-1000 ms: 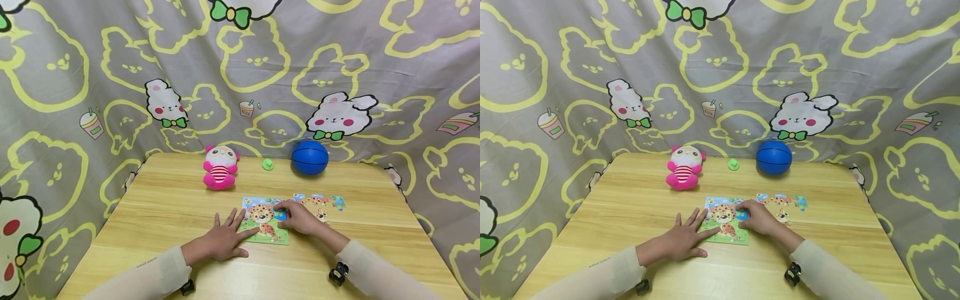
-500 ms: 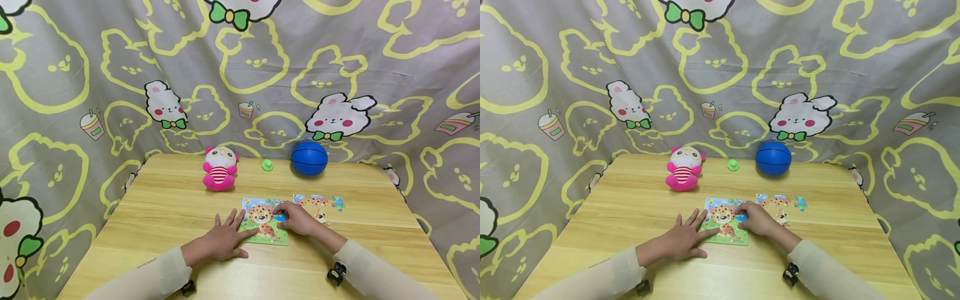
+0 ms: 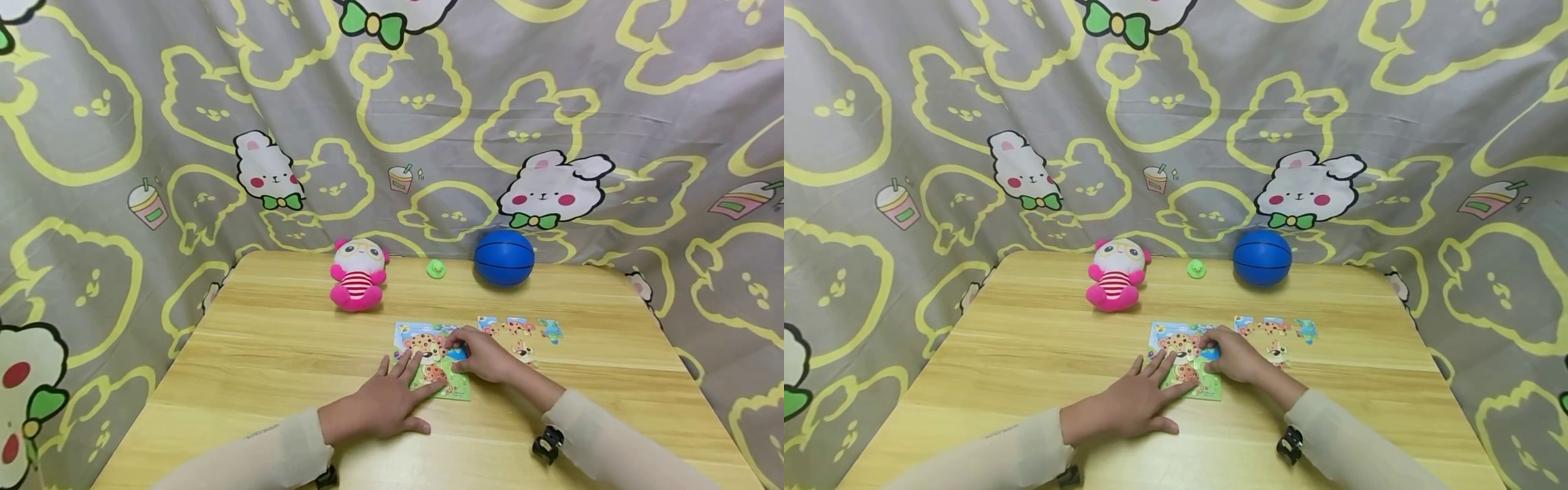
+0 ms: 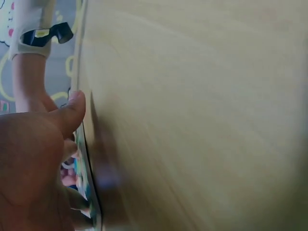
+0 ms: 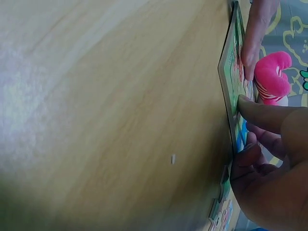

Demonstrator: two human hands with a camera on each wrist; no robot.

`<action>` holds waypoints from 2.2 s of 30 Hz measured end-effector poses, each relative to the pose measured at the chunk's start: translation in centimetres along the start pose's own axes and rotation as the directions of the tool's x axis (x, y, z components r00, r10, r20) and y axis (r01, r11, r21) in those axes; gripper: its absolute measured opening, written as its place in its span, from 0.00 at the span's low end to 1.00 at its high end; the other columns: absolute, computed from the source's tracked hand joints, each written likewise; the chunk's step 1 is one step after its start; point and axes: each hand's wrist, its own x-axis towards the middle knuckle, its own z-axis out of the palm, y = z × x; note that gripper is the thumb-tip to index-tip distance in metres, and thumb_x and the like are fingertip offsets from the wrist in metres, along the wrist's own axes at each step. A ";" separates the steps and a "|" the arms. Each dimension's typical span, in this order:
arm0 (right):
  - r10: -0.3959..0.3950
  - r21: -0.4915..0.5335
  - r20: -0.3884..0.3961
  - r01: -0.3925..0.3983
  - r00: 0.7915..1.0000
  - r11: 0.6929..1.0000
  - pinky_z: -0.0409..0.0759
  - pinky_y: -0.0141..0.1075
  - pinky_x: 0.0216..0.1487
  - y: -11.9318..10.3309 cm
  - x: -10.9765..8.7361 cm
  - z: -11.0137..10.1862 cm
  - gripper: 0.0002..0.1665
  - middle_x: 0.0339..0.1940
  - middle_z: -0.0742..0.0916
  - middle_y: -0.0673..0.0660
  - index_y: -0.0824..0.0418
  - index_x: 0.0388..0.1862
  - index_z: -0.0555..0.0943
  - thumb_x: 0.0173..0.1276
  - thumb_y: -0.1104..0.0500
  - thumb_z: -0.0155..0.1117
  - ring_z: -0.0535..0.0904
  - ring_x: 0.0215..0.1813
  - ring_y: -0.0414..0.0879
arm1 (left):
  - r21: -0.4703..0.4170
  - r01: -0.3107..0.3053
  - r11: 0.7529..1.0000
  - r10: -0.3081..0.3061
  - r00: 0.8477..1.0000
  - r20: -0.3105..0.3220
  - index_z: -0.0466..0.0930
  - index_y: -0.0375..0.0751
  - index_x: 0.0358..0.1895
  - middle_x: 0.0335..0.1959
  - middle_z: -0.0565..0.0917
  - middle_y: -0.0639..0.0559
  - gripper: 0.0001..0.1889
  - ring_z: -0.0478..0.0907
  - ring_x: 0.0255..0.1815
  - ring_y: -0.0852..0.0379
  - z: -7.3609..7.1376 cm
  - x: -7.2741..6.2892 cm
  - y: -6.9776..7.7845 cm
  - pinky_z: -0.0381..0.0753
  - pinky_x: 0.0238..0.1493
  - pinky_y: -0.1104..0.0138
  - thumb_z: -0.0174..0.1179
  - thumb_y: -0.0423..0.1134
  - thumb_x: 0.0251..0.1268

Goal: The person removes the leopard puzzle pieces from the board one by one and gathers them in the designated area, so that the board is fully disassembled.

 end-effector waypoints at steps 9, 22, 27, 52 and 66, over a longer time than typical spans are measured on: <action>-0.005 0.019 -0.002 0.005 1.000 1.000 0.76 0.40 0.49 0.0 0.0 0.0 0.20 0.43 0.83 0.51 0.57 0.48 0.81 0.59 0.67 0.78 0.77 0.47 0.46 | 0.099 0.048 0.994 -0.054 0.997 0.049 0.39 0.78 0.83 0.84 0.47 0.33 0.43 0.41 0.84 0.33 -0.2 0.3 1.1 0.61 0.75 0.39 0.38 0.79 0.66; 0.004 0.147 -0.025 0.000 1.000 0.989 0.73 0.34 0.36 0.1 0.1 -0.2 0.07 0.31 0.85 0.50 0.57 0.43 0.81 0.72 0.68 0.65 0.75 0.33 0.44 | 0.149 0.070 0.986 -0.080 0.995 0.062 0.40 0.78 0.83 0.84 0.48 0.33 0.42 0.43 0.84 0.35 -0.8 0.3 1.5 0.63 0.75 0.41 0.41 0.77 0.68; 0.016 0.172 -0.038 -0.010 0.999 0.985 0.74 0.34 0.35 0.0 0.0 -0.3 0.07 0.32 0.85 0.52 0.58 0.44 0.82 0.73 0.68 0.64 0.76 0.32 0.44 | 0.149 0.073 0.986 -0.084 0.994 0.073 0.41 0.79 0.82 0.84 0.48 0.34 0.41 0.44 0.84 0.36 -0.9 0.3 1.6 0.64 0.75 0.42 0.42 0.75 0.69; 0.104 0.259 -0.054 -0.086 0.993 0.962 0.75 0.36 0.28 2.4 -2.2 -3.8 0.04 0.34 0.86 0.57 0.61 0.47 0.81 0.76 0.65 0.63 0.76 0.29 0.49 | 0.137 0.072 0.988 -0.080 0.996 0.051 0.41 0.78 0.83 0.84 0.47 0.32 0.40 0.43 0.84 0.34 -0.6 0.3 1.4 0.63 0.75 0.40 0.42 0.75 0.70; 0.152 0.269 -0.077 -0.126 0.985 0.955 0.75 0.35 0.29 5.0 -5.0 -6.5 0.08 0.35 0.85 0.59 0.64 0.51 0.80 0.75 0.64 0.64 0.75 0.31 0.47 | 0.120 0.081 0.989 -0.090 0.994 0.066 0.40 0.79 0.82 0.84 0.46 0.33 0.41 0.41 0.85 0.36 -0.6 0.2 1.5 0.61 0.75 0.41 0.44 0.75 0.70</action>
